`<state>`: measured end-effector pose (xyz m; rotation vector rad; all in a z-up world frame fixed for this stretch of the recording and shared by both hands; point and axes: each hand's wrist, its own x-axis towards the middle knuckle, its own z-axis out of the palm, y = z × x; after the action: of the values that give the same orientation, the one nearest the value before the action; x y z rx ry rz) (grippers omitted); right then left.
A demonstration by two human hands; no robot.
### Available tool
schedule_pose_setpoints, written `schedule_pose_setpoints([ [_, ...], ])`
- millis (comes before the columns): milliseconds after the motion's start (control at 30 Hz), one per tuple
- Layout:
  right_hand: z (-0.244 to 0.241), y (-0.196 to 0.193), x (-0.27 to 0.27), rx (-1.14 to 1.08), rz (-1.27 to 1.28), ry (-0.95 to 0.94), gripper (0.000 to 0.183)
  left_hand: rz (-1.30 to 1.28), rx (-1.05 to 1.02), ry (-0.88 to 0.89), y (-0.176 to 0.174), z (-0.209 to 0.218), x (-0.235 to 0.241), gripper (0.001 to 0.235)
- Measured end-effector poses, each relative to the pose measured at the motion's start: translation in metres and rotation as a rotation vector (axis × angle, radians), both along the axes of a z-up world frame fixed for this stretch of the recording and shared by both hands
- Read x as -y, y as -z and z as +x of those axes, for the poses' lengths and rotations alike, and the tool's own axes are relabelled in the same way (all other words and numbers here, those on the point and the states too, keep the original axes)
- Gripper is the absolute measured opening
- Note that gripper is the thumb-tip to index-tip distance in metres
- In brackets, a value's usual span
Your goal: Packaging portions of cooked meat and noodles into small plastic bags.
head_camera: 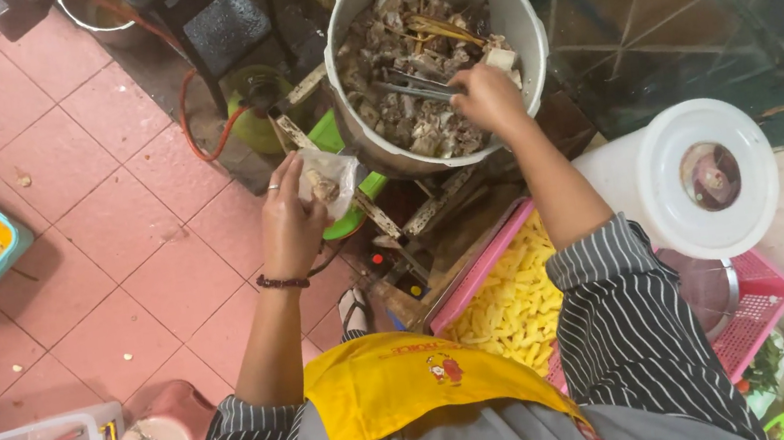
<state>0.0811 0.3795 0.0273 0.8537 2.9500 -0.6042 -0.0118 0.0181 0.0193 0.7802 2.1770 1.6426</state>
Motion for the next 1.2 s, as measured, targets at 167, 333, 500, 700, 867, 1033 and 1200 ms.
schedule_pose_setpoints([
  [167,-0.041,0.049,0.018,0.098,0.200,-0.056,0.030,0.006,-0.034,0.016,0.005,0.004,-0.003,0.058],
  [333,-0.053,0.065,0.012,-0.024,0.143,-0.012,0.026,0.022,-0.017,0.012,0.008,0.004,0.006,0.058],
  [500,-0.015,0.067,-0.038,-0.110,-0.515,0.198,0.028,0.017,-0.020,-0.009,0.014,0.000,0.011,0.057],
  [700,0.027,0.044,-0.030,-0.217,-0.596,0.226,0.027,-0.011,0.047,0.023,0.001,-0.011,-0.002,0.054],
  [867,0.037,-0.057,0.005,-0.284,-0.424,-0.062,0.027,0.044,0.006,0.081,0.013,-0.028,-0.020,0.056],
  [1033,0.038,-0.172,0.080,-0.210,0.131,-0.454,0.030,0.018,-0.014,0.140,0.005,-0.041,-0.041,0.056],
  [1200,0.029,-0.192,0.146,-0.014,0.919,-0.817,0.017,-0.010,-0.087,0.182,-0.007,-0.038,-0.056,0.058],
])
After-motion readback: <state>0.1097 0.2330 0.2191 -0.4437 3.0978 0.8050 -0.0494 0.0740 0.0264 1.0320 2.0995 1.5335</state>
